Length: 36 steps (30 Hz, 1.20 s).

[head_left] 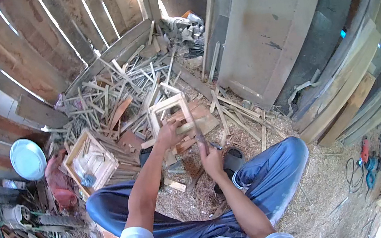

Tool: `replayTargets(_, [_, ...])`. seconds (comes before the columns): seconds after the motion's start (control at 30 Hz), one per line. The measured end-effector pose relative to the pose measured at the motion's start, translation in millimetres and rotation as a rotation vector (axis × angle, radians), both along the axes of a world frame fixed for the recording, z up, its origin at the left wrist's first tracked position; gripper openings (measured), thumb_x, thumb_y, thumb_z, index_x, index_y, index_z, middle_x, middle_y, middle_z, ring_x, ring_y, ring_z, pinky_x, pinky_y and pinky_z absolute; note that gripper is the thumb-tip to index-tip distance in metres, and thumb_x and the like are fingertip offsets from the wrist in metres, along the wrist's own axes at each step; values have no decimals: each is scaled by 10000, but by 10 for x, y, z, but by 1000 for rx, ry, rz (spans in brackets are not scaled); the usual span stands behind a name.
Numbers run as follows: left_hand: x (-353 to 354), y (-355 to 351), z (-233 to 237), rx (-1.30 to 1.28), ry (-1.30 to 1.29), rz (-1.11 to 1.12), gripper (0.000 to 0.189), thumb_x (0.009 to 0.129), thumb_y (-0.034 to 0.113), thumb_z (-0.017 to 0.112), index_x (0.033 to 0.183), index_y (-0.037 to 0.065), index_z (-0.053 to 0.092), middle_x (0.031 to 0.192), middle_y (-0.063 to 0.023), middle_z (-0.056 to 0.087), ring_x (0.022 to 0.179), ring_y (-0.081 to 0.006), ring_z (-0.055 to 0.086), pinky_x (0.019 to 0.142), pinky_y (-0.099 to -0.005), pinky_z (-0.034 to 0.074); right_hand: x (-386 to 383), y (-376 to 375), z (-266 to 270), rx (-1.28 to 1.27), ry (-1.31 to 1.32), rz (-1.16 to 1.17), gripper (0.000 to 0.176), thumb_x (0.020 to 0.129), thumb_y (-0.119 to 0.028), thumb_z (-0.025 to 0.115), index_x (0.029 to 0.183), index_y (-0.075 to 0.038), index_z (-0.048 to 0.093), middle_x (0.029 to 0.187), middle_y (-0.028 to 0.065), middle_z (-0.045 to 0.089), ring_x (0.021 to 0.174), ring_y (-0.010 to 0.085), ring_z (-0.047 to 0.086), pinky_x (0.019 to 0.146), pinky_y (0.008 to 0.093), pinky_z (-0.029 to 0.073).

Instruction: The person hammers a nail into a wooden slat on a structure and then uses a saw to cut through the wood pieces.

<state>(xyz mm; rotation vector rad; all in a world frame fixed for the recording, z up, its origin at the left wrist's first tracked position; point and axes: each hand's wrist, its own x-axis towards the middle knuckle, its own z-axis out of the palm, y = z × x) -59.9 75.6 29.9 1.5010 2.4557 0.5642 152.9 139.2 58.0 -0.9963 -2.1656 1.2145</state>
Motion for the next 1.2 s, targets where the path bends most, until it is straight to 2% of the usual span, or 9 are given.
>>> replayTargets(0.1, [82,88,42,69,-243,114,491,896,489,519,1005,43,693,997,-185,682,933,-377,654,837,-485,513,33,167,16,-150,-90,-48,561,972,-434,504,749,58,653,611,251,587,618,371,640,584,450,449])
replayTargets(0.2, [203,209,127,-148,-112,394,609,948,577,329,973,115,725,949,-192,699,908,-374,667,828,-473,523,0,149,35,-20,-24,-62,586,981,-434,493,703,65,624,570,227,561,567,343,611,567,451,423])
replayTargets(0.57, [113,243,177,-212,-156,433,718,944,635,319,913,52,736,926,-236,691,884,-377,677,789,-474,541,-127,31,186,-102,-158,-59,590,989,-425,462,710,64,642,613,278,571,604,458,587,562,507,419])
replayTargets(0.83, [83,283,-21,-332,76,105,371,962,328,408,1275,170,529,912,-232,675,778,-358,690,653,-476,556,88,29,245,-151,-181,22,572,985,-422,482,736,67,643,608,278,560,599,456,588,549,489,422])
replayTargets(0.9, [117,289,134,-409,199,14,353,960,335,403,1202,138,568,937,-217,682,747,-361,688,674,-475,556,336,-125,330,-199,-198,-48,546,987,-393,497,727,71,625,598,272,544,588,448,583,543,471,418])
replayTargets(0.97, [155,311,288,-447,23,121,270,966,241,415,1098,143,629,1004,-121,703,846,-325,705,705,-420,579,561,-199,312,-145,-133,-100,589,1002,-394,483,634,65,504,502,138,402,502,173,375,517,415,372])
replayTargets(1.0, [154,342,121,-345,-72,318,261,945,263,440,970,128,662,923,-137,710,787,-320,705,703,-413,578,505,-73,376,-110,-288,-24,490,990,-354,504,751,55,630,602,250,552,604,431,599,544,451,433])
replayTargets(1.1, [83,257,76,-353,130,143,335,920,331,449,862,132,711,866,-171,708,774,-330,700,738,-426,571,185,71,587,-205,-434,-6,449,985,-348,511,803,36,654,653,257,586,641,430,623,559,456,456])
replayTargets(1.2, [189,238,14,-222,-93,311,391,880,434,479,836,159,753,846,-215,696,767,-356,690,724,-441,563,523,-97,462,-100,-281,-12,430,989,-340,503,835,31,656,663,260,584,648,430,630,551,448,459])
